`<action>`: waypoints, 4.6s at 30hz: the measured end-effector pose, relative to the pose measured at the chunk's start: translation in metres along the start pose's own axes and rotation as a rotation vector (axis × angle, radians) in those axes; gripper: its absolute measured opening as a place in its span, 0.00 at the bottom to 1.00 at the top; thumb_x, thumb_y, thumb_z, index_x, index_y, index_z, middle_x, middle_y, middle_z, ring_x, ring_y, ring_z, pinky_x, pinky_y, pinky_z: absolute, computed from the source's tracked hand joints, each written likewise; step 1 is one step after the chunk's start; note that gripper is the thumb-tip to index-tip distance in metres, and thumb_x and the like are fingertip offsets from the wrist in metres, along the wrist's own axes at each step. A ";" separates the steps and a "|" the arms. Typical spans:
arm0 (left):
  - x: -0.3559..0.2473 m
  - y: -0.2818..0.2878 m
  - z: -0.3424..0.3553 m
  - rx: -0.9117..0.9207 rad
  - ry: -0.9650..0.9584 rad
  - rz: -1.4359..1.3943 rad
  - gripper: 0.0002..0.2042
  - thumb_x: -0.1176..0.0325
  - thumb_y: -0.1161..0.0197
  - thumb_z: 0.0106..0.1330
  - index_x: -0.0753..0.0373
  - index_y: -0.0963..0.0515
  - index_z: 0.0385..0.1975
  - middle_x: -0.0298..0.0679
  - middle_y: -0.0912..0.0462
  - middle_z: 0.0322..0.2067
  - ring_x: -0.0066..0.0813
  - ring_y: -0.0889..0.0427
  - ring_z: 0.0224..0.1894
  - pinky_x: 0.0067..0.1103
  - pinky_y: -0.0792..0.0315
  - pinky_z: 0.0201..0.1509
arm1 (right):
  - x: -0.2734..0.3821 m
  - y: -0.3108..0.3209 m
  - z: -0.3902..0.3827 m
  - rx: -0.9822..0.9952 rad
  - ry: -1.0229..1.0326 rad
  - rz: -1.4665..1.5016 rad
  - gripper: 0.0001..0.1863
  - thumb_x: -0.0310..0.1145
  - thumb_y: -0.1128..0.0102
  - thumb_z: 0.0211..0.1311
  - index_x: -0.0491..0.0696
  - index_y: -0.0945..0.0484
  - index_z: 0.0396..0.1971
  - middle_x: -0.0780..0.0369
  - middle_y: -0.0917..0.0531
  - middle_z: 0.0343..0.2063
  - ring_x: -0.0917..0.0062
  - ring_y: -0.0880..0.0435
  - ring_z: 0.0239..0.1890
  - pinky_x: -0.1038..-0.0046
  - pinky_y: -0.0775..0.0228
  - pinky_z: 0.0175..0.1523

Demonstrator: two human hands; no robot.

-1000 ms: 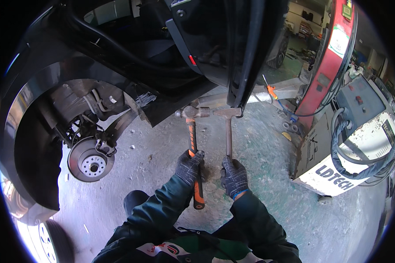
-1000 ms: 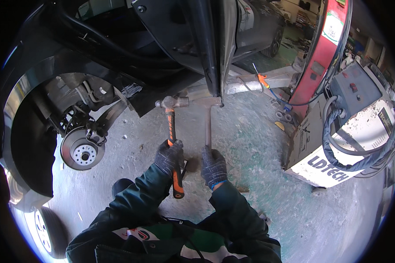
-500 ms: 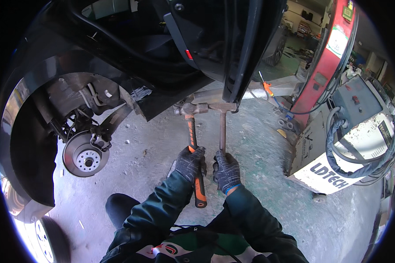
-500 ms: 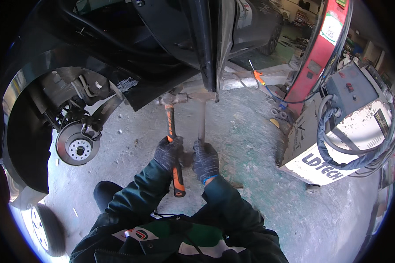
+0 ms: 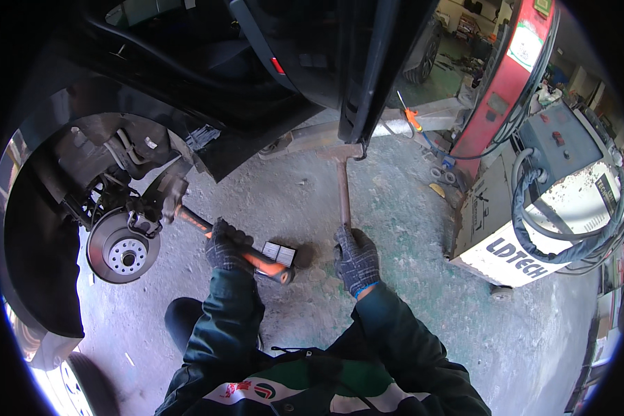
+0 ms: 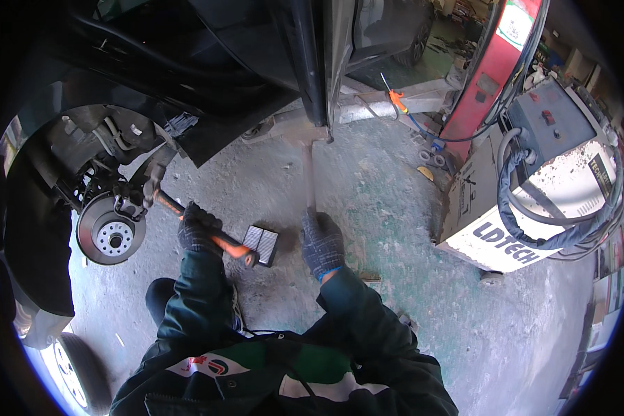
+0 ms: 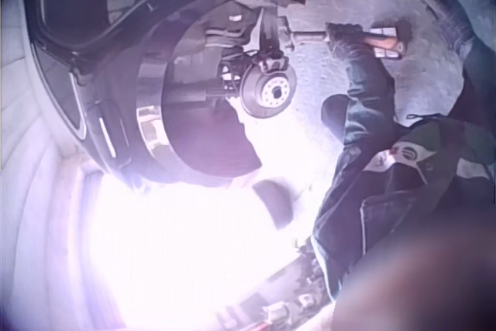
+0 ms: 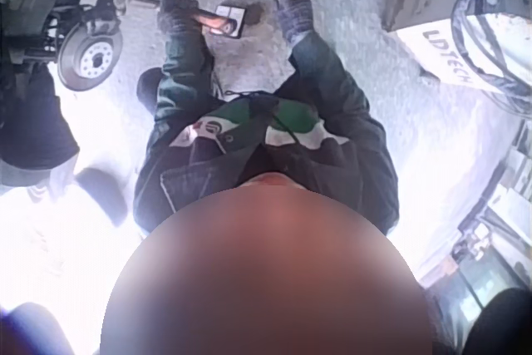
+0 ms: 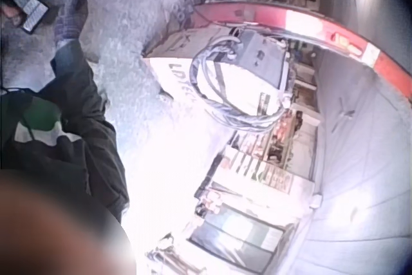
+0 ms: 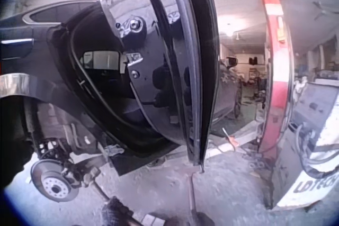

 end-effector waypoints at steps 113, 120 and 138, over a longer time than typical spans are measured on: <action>0.055 -0.076 -0.098 0.194 0.411 0.196 0.04 0.71 0.43 0.66 0.63 0.30 0.33 0.40 0.29 0.17 0.36 0.26 0.14 0.31 0.29 0.16 | 0.073 0.024 -0.032 0.115 -0.216 -0.016 0.16 0.44 0.41 0.72 0.45 0.20 0.36 0.70 0.28 0.15 0.86 0.33 0.14 0.79 0.45 0.18; 0.058 -0.026 -0.074 0.337 0.311 -0.012 0.05 0.65 0.40 0.65 0.55 0.28 0.33 0.32 0.29 0.20 0.28 0.29 0.18 0.25 0.30 0.21 | 0.069 0.030 -0.029 0.140 -0.184 -0.031 0.17 0.45 0.41 0.72 0.45 0.20 0.36 0.69 0.25 0.18 0.86 0.30 0.19 0.79 0.40 0.23; 0.058 -0.025 -0.070 0.041 0.494 0.087 0.09 0.64 0.43 0.67 0.54 0.32 0.25 0.30 0.34 0.17 0.28 0.32 0.17 0.27 0.32 0.23 | 0.069 0.041 -0.023 0.085 -0.220 -0.032 0.14 0.42 0.43 0.73 0.45 0.20 0.37 0.69 0.25 0.18 0.86 0.31 0.16 0.79 0.40 0.21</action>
Point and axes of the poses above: each hand's wrist, its own z-axis towards the middle knuckle, its own y-axis out of the back of the hand, x = y × z, the point moved 2 cm from there along z, towards the middle knuckle
